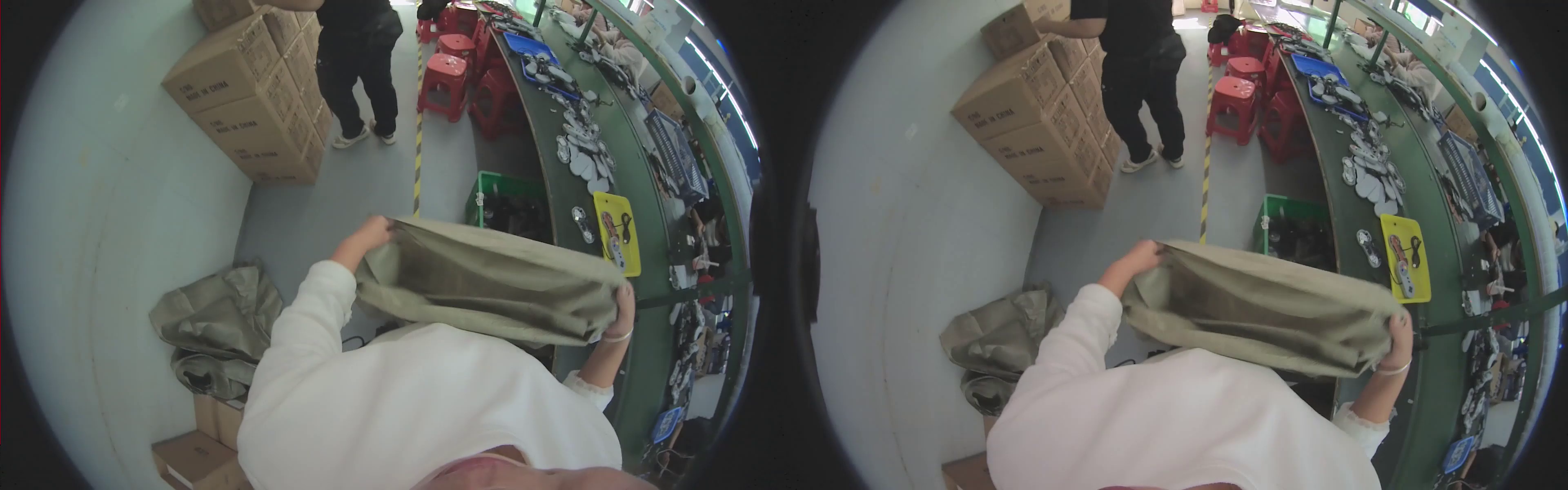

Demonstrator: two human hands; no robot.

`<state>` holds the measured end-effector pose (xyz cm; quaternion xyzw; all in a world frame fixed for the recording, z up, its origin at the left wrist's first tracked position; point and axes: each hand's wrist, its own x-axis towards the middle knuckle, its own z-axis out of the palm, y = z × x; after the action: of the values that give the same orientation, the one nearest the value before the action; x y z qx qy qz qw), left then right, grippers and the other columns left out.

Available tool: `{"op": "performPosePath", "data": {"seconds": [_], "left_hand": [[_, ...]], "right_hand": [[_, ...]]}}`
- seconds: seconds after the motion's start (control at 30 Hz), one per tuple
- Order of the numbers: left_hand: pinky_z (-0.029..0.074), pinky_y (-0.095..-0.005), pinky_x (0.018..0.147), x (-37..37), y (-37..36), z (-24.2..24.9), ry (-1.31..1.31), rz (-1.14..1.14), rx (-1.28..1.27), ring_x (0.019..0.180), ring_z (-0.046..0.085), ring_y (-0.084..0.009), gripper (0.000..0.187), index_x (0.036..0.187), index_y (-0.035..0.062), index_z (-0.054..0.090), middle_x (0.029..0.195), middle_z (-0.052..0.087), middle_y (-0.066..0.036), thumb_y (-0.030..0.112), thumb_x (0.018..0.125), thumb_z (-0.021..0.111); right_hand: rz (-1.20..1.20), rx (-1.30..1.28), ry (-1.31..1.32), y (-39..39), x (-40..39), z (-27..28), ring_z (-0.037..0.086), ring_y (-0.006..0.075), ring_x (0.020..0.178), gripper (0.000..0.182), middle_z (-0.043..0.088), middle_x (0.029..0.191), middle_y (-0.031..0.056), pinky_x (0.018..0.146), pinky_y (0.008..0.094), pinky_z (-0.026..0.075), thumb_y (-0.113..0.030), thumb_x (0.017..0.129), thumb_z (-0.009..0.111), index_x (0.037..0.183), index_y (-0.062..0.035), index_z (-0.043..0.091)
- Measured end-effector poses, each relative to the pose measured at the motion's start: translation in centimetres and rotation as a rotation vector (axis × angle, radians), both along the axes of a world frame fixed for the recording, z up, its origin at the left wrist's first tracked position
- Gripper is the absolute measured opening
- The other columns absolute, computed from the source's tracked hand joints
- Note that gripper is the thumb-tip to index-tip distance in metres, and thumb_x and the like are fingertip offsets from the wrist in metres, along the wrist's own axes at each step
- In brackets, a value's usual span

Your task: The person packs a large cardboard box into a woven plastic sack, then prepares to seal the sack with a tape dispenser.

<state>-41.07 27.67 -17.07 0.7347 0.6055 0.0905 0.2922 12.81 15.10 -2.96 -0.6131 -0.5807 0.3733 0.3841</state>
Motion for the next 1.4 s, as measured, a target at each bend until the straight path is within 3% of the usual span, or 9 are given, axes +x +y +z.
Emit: {"op": "performPosePath", "data": {"seconds": [0.2, 0.3, 0.5, 0.6, 0.7, 0.9, 1.1, 1.2, 1.4], "left_hand": [[0.038, -0.0289, 0.088, -1.0, -4.8, 6.6, -1.105, 0.264, -0.167, 0.095, 0.052, -0.0153, 0.027, 0.101, 0.0066, 0.06, 0.104, 0.059, -0.006, 0.02, 0.078, 0.057], [0.042, -0.0361, 0.086, 2.5, -5.9, 11.5, -1.771, 0.652, -0.332, 0.091, 0.057, -0.0253, 0.03, 0.097, 0.0059, 0.061, 0.097, 0.062, -0.011, 0.027, 0.077, 0.054], [0.044, -0.0318, 0.073, 7.7, -5.3, 14.9, -1.85, 0.664, -0.591, 0.072, 0.057, -0.0201, 0.015, 0.076, 0.0112, 0.06, 0.073, 0.059, -0.005, 0.026, 0.079, 0.056], [0.042, -0.0423, 0.083, 5.2, -3.4, 13.3, -2.197, 0.148, -0.74, 0.087, 0.057, -0.0298, 0.034, 0.095, 0.0081, 0.06, 0.092, 0.061, -0.013, 0.037, 0.081, 0.05], [0.013, -0.0379, 0.106, -0.2, -3.5, 14.8, -0.388, 0.229, 0.504, 0.123, 0.025, -0.0249, 0.052, 0.13, 0.0117, 0.026, 0.133, 0.027, -0.01, 0.042, 0.089, 0.034], [0.012, -0.0368, 0.109, -7.1, -10.2, 17.0, -1.605, 0.252, 0.165, 0.13, 0.021, -0.0205, 0.052, 0.138, 0.0148, 0.02, 0.142, 0.023, -0.005, 0.039, 0.093, 0.033], [0.026, -0.0399, 0.102, 2.0, -8.3, 16.6, -1.017, 0.435, 0.545, 0.117, 0.038, -0.0235, 0.036, 0.124, 0.0099, 0.038, 0.125, 0.042, -0.011, 0.027, 0.092, 0.037], [0.028, -0.0403, 0.102, 3.3, -5.2, 16.6, -1.783, 0.633, -0.384, 0.115, 0.045, -0.0275, 0.042, 0.118, 0.0059, 0.05, 0.12, 0.051, -0.014, 0.03, 0.084, 0.05], [0.043, -0.0319, 0.086, 2.7, -7.5, 23.9, -1.663, 0.906, -0.201, 0.093, 0.058, -0.0209, 0.034, 0.101, 0.0059, 0.061, 0.098, 0.063, -0.009, 0.027, 0.075, 0.061]], "right_hand": [[-0.269, -0.231, -0.612, 4.9, 0.6, -3.7, 0.04, 0.0148, 0.068, 0.041, 0.049, 0.07, 0.0046, 0.059, 0.0321, 0.032, -0.047, 0.073, 0.061, 0.072, -0.0083, 0.049], [-0.199, -0.193, -0.86, 5.4, -3.0, -5.0, 0.043, 0.0286, 0.102, 0.054, 0.047, 0.11, 0.0149, 0.087, 0.0379, 0.032, -0.036, 0.073, 0.064, 0.112, -0.0045, 0.044], [0.525, 0.543, -0.209, 4.0, -22.8, -0.1, 0.057, 0.0242, 0.088, 0.019, 0.061, 0.093, 0.0079, 0.079, 0.0349, 0.044, -0.023, 0.083, 0.06, 0.095, -0.0084, 0.061], [0.818, -0.043, -0.373, 5.1, -25.3, -12.0, 0.053, 0.0367, 0.099, 0.057, 0.054, 0.111, 0.0184, 0.083, 0.0396, 0.042, -0.052, 0.08, 0.05, 0.122, -0.0153, 0.041], [0.649, -0.281, -0.497, 3.1, -21.3, -36.9, 0.043, 0.0336, 0.109, 0.057, 0.044, 0.121, 0.0157, 0.091, 0.0376, 0.034, -0.048, 0.082, 0.047, 0.127, -0.0151, 0.035], [0.35, -0.691, -0.712, -3.0, -13.6, -22.9, 0.025, 0.028, 0.128, 0.059, 0.025, 0.14, 0.0109, 0.107, 0.034, 0.018, -0.04, 0.086, 0.041, 0.137, -0.0147, 0.024], [0.478, 0.517, -0.168, 3.4, -25.9, -3.7, 0.033, 0.0299, 0.123, 0.076, 0.032, 0.134, 0.0156, 0.099, 0.0401, 0.029, -0.031, 0.07, 0.071, 0.131, -0.0072, 0.031], [0.341, 0.639, -0.336, 6.2, -29.8, -4.2, 0.014, 0.0406, 0.13, 0.121, 0.006, 0.141, 0.0243, 0.098, 0.0547, 0.02, -0.053, 0.05, 0.076, 0.138, -0.0059, 0.009], [0.295, 0.288, -0.137, 11.2, -30.0, -6.6, 0.053, 0.0325, 0.086, 0.051, 0.059, 0.095, 0.0144, 0.074, 0.0396, 0.038, -0.001, 0.063, 0.048, 0.113, -0.0114, 0.053]]}}
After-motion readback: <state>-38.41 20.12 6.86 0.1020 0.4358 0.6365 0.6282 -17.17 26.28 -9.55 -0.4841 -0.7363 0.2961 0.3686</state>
